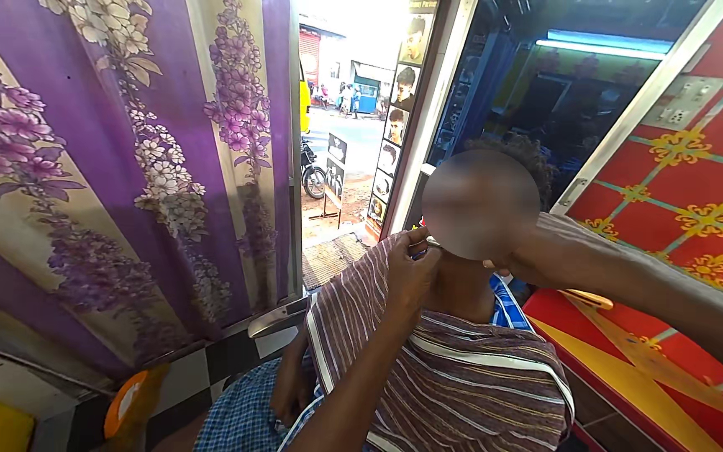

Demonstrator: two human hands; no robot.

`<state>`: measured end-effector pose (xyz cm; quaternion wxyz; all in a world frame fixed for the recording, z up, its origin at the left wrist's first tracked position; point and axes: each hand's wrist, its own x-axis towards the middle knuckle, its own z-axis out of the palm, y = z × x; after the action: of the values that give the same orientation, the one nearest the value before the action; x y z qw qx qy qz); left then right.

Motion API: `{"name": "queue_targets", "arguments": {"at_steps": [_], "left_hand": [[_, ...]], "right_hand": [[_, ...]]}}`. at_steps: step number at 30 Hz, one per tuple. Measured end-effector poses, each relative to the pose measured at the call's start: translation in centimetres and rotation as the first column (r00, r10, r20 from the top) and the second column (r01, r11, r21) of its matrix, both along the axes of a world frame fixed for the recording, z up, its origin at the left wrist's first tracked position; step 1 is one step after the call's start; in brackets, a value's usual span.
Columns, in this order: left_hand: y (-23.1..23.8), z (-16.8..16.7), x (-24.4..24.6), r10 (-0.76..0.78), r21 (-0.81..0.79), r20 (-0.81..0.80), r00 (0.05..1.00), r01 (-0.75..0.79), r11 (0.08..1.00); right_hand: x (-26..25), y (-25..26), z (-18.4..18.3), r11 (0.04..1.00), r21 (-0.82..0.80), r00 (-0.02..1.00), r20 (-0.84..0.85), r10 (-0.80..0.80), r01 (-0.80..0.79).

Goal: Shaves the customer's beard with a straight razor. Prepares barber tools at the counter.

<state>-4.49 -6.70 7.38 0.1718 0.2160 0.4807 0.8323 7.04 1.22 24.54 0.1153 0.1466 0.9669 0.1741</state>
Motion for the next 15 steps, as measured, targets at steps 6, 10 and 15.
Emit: {"name": "queue_targets", "arguments": {"at_steps": [6,10,15], "left_hand": [[-0.5,0.2,0.4,-0.016,-0.018,0.004,1.000,0.016,1.000],[-0.7,0.4,0.4,-0.037,-0.041,-0.001,0.999,0.037,0.998],[-0.7,0.0,-0.1,-0.059,-0.033,-0.017,0.998,0.058,0.998]], "right_hand": [[-0.3,-1.7,-0.2,0.986,0.112,0.992,0.008,-0.123,0.121],[-0.4,-2.7,-0.4,0.970,0.209,0.992,-0.045,-0.119,0.126],[-0.4,-1.7,0.5,0.985,0.150,0.992,-0.103,-0.067,0.082]]}}
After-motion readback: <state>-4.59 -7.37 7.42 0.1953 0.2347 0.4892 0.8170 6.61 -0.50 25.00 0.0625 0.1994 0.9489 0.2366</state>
